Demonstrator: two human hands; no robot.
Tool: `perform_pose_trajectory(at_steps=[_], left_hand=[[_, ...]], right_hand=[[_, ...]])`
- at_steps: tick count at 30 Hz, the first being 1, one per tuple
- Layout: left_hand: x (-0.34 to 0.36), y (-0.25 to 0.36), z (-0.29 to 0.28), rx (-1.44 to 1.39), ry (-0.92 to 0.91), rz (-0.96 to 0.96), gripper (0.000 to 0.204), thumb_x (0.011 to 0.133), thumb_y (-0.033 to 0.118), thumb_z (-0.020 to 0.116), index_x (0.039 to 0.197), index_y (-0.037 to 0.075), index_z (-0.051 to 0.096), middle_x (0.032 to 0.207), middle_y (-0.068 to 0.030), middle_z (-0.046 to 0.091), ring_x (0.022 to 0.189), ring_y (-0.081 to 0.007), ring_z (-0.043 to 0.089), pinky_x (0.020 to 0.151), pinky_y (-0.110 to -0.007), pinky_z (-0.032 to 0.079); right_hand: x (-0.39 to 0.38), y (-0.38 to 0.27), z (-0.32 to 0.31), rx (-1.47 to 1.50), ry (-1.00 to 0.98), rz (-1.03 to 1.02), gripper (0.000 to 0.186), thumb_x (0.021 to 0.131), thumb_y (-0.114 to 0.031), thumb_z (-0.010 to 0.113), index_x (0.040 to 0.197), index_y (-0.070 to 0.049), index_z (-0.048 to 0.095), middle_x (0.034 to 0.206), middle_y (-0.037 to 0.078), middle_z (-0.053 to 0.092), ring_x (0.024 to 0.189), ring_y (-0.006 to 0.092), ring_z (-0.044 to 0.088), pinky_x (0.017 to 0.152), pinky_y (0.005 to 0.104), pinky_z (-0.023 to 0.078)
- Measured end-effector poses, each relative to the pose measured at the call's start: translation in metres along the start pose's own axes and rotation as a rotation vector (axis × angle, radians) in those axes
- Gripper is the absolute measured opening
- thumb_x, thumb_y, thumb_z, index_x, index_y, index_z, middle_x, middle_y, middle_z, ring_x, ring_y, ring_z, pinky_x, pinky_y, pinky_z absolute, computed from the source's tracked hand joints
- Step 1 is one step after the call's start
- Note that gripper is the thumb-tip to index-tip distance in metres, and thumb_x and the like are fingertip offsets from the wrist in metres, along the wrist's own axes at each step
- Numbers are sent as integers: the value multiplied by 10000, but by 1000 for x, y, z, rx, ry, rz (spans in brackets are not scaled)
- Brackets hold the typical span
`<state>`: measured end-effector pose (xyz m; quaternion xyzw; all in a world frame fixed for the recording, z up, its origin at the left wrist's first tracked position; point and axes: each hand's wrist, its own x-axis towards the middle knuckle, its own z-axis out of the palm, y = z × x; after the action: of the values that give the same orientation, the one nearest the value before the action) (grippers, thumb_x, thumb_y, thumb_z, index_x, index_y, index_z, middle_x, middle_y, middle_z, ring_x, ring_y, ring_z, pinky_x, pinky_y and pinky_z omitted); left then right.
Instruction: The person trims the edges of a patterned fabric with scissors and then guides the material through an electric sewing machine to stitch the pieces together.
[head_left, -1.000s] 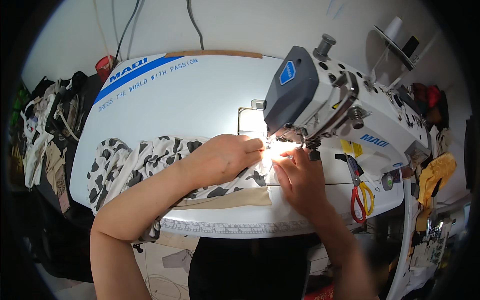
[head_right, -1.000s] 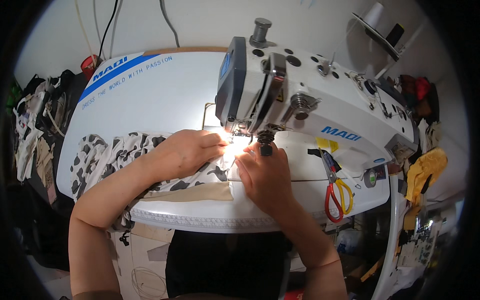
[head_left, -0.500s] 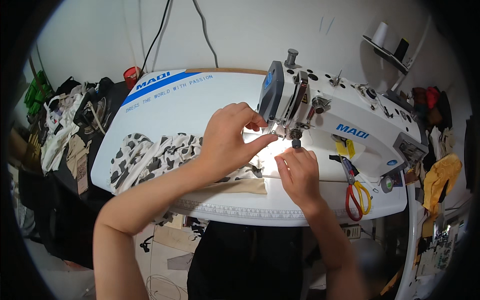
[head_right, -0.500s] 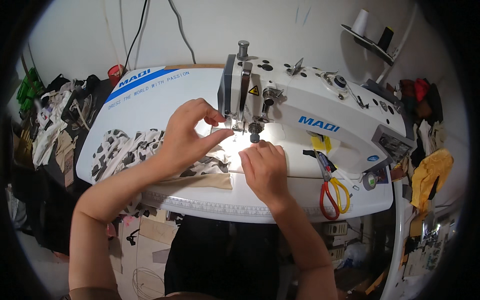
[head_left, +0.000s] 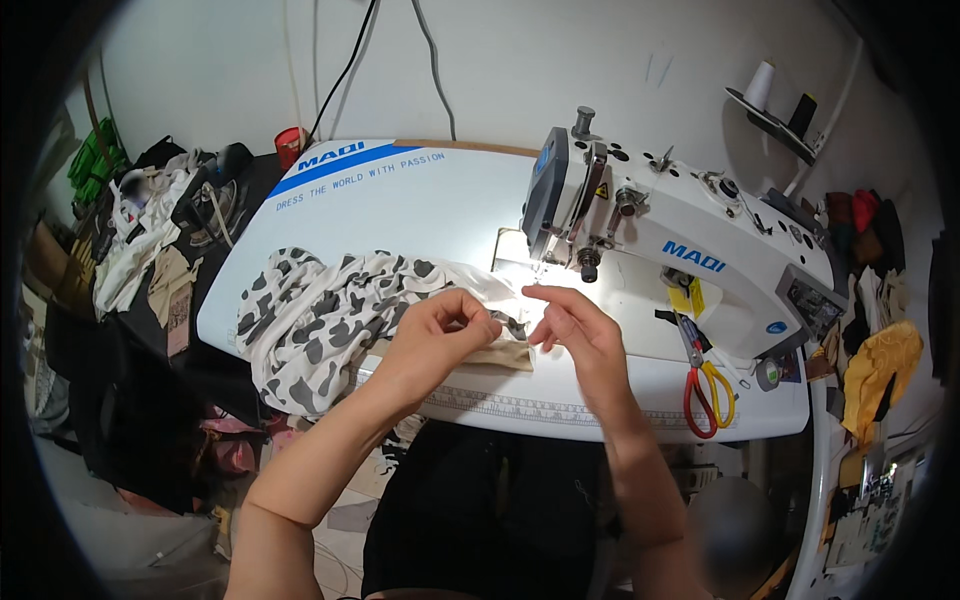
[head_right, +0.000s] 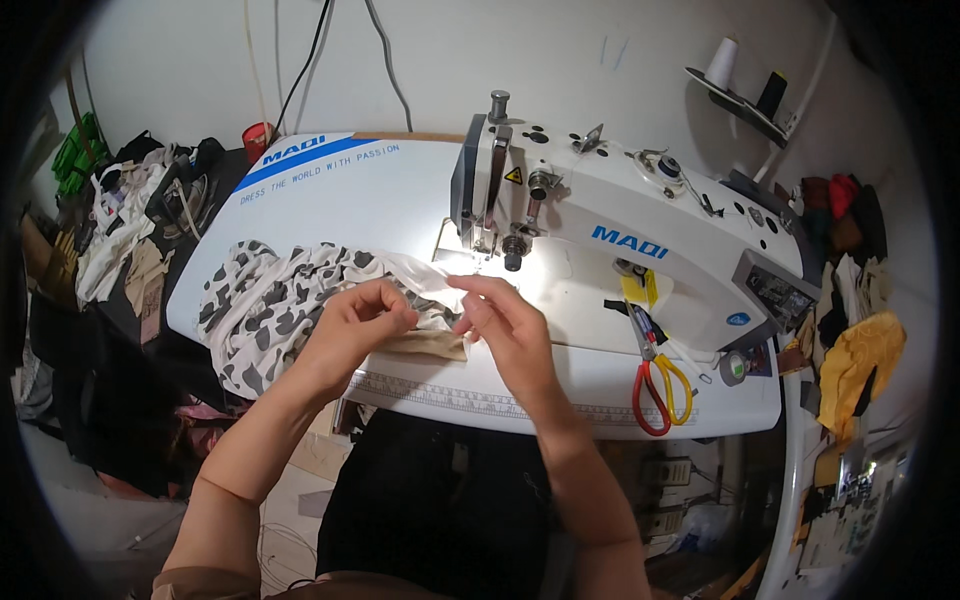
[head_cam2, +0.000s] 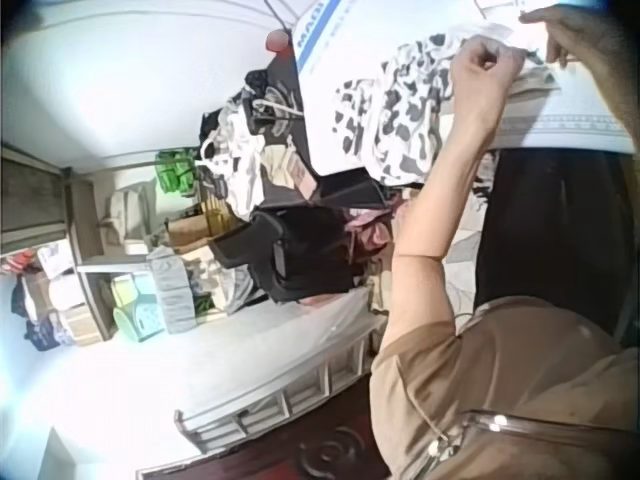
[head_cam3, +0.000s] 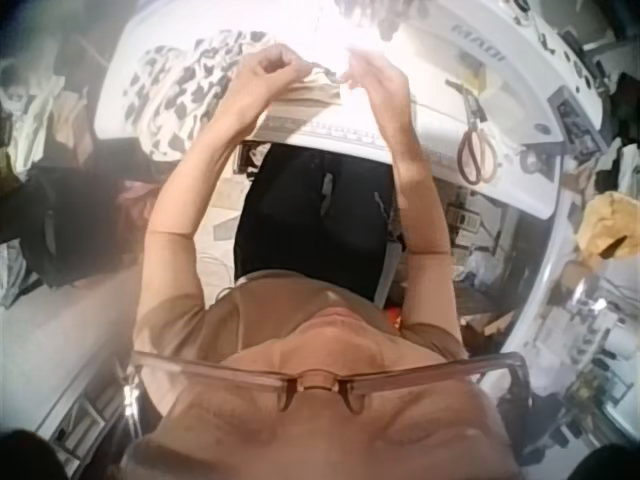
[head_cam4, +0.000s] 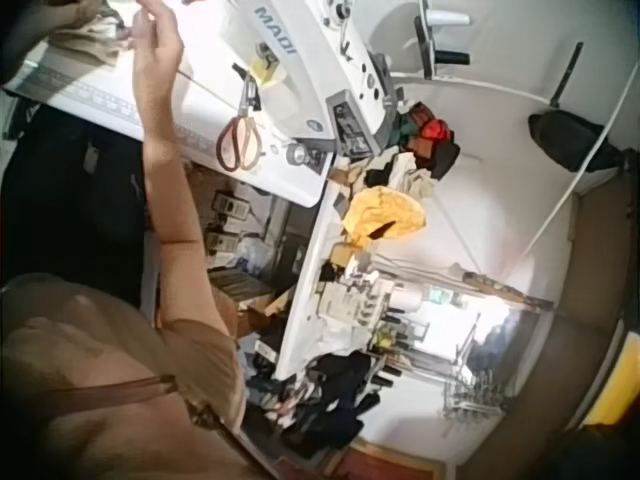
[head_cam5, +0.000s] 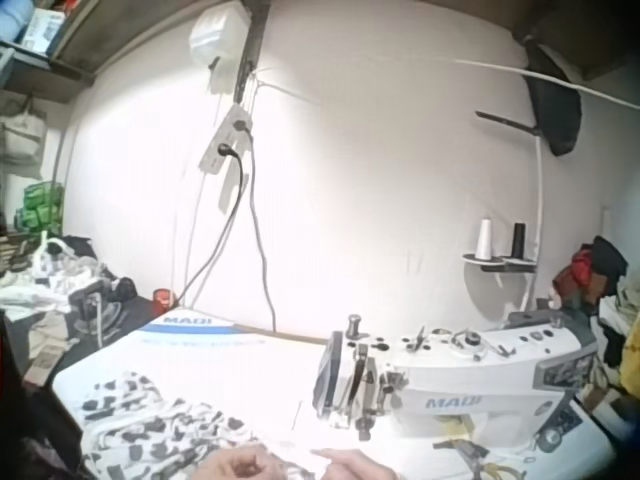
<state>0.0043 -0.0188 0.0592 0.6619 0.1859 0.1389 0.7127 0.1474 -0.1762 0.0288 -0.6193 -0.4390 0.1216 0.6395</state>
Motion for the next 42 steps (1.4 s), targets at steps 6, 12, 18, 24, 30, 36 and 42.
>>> perform_pose_trajectory(at_steps=[6, 12, 18, 24, 30, 36, 42], left_hand=[[-2, -13, -10, 98, -221, -6, 95, 939, 121, 718, 925, 46, 662, 887, 13, 659, 784, -56, 569, 757, -226, 469], [23, 37, 6, -56, -158, 93, 310, 980, 240, 701, 1156, -13, 681, 1013, -20, 717, 615, -59, 531, 621, -210, 486], [67, 7, 27, -260, -105, 22, 219, 951, 265, 760, 949, 63, 677, 717, 32, 567, 574, -45, 488, 508, -182, 329], [81, -2, 48, -397, 65, -2, 279, 921, 294, 796, 844, 92, 620, 671, 43, 526, 522, -41, 431, 488, -184, 320], [76, -10, 43, -419, -112, -106, 304, 937, 320, 768, 887, 71, 601, 646, 53, 479, 472, -49, 351, 472, -220, 271], [41, -8, 69, -180, 69, 121, 165, 989, 183, 648, 1000, 20, 632, 778, -29, 597, 533, -84, 511, 512, -218, 374], [20, -12, 77, 824, -46, 1167, 207, 804, -1, 759, 1000, 49, 714, 854, -84, 670, 714, -238, 634, 647, -357, 504]], right_hand=[[8, -14, 19, 1076, -53, 195, 304, 1094, -213, 499, 1291, 13, 552, 937, 66, 616, 712, 107, 529, 606, 260, 406], [-12, 8, 41, -421, 281, -230, 101, 1002, -55, 571, 1054, -21, 651, 771, 168, 669, 678, 326, 666, 615, 414, 500], [-29, 3, 42, -556, 178, -140, 86, 978, -38, 595, 1054, -21, 632, 808, 193, 693, 692, 378, 672, 605, 428, 495], [-28, 16, 39, -392, 262, -21, 83, 1025, -78, 562, 1053, -22, 617, 795, 160, 703, 649, 291, 676, 589, 364, 492], [-33, 14, 42, -364, 237, -9, 82, 1026, -83, 568, 1058, -24, 616, 746, 167, 669, 625, 282, 658, 572, 362, 476], [-73, -17, 10, -481, 215, 110, 98, 1010, -71, 594, 1083, -26, 641, 707, 122, 631, 583, 215, 601, 584, 337, 468], [-90, -25, -15, -417, 287, 105, 79, 1012, -79, 579, 1064, -25, 602, 814, 215, 662, 776, 414, 679, 649, 422, 510]])
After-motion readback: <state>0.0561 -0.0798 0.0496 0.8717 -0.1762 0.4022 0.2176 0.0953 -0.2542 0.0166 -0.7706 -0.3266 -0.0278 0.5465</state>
